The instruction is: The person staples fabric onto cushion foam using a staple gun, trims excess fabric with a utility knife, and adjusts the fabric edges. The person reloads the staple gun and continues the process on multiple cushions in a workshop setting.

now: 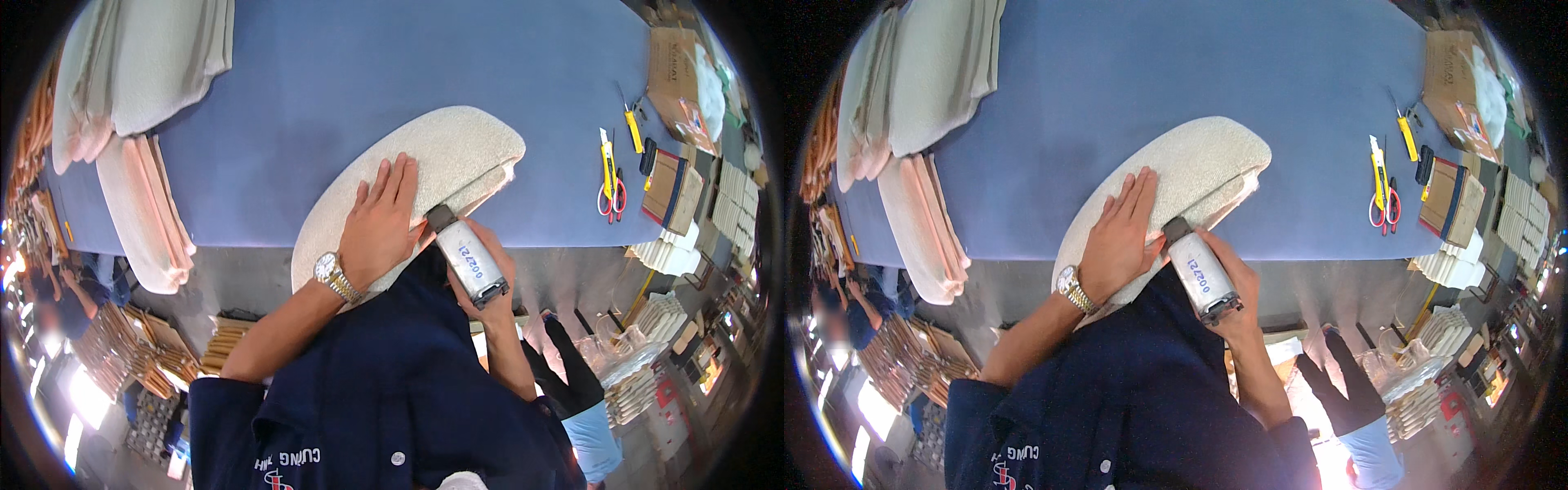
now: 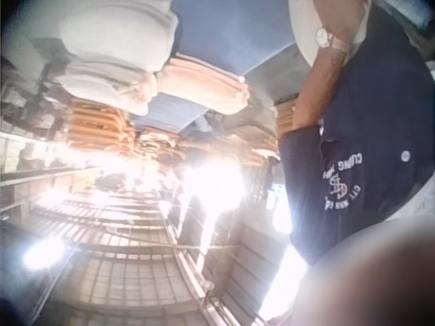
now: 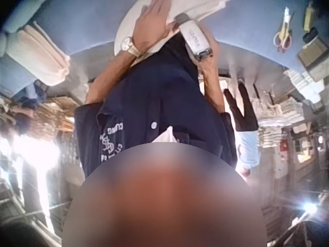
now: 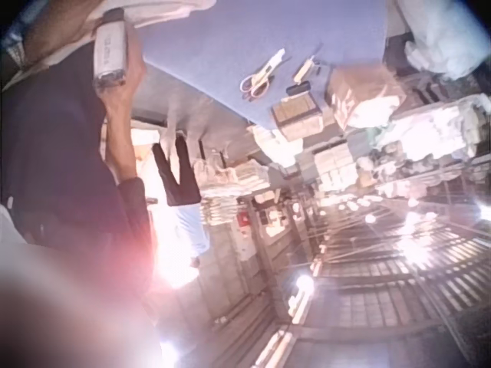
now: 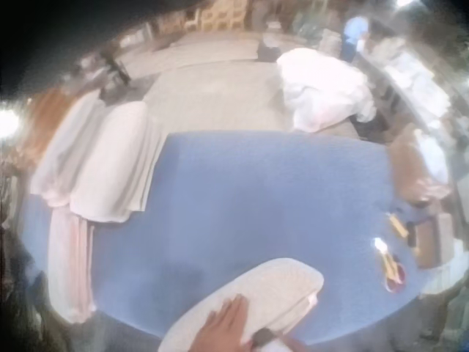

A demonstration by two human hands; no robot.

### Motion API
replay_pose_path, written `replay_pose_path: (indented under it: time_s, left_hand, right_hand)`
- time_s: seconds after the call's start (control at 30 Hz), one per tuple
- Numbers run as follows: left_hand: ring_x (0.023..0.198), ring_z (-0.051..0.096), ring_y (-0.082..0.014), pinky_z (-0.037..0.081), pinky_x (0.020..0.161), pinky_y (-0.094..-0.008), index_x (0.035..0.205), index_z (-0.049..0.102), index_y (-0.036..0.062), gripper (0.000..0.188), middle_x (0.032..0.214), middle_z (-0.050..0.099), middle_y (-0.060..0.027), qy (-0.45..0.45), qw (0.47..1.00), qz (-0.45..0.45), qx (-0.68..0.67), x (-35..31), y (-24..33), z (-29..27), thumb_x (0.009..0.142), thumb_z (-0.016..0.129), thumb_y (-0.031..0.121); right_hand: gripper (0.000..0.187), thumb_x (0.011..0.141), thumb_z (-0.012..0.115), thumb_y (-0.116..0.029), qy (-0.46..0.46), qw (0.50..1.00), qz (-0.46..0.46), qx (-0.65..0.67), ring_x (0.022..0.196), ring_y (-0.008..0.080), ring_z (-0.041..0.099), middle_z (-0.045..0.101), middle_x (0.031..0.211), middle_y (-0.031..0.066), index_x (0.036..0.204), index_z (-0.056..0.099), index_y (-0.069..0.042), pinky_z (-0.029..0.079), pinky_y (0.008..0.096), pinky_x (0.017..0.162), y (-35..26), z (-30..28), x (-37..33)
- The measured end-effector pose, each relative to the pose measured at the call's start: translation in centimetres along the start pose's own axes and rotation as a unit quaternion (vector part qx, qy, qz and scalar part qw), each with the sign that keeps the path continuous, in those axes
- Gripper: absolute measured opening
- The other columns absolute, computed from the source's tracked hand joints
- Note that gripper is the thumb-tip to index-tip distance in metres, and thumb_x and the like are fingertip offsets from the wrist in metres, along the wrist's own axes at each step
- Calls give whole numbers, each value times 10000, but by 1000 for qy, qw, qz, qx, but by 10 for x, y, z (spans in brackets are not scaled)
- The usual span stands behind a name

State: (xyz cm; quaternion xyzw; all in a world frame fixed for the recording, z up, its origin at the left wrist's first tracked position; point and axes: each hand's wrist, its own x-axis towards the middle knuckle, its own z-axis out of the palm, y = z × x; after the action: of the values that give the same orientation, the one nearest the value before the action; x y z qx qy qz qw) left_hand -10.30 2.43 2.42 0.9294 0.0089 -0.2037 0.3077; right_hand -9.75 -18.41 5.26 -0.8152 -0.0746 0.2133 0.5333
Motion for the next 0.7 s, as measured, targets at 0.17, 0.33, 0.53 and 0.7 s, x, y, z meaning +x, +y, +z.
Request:
replay_pose_path:
  time_s: [0.17,0.33,0.53,0.7]
  left_hand:
    - [1530,305,-393,346,1197,-556,1603,238,5,946,1653,306,-217,10,1000,2,2,0,1,-2,853,770,228]
    - [1525,315,-393,347,1195,-562,1600,247,4,970,1650,312,-215,16,1000,10,-1,-4,0,-4,818,786,201]
    - [1520,327,-391,352,1189,-576,1592,273,8,984,1654,312,-205,28,1000,-5,-8,0,4,3,779,800,179]
    - [1521,325,-392,352,1188,-589,1588,275,10,998,1648,320,-204,25,1000,-1,-17,-3,2,0,767,811,191]
  right_hand:
    - [566,800,749,-164,26,999,-16,-13,966,239,745,717,1191,179,1324,622,6,554,307,852,3,5,-4]
    - [573,795,765,-175,21,999,-45,5,1007,263,738,711,1195,202,1313,631,30,551,330,882,6,6,-15]
    - [577,799,761,-140,28,1000,-4,-10,1001,209,732,721,1184,173,1341,622,3,548,309,873,-4,17,-10]
    - [614,770,773,-86,33,999,10,-11,955,184,728,726,1177,153,1359,615,-19,546,289,852,-3,20,-18]
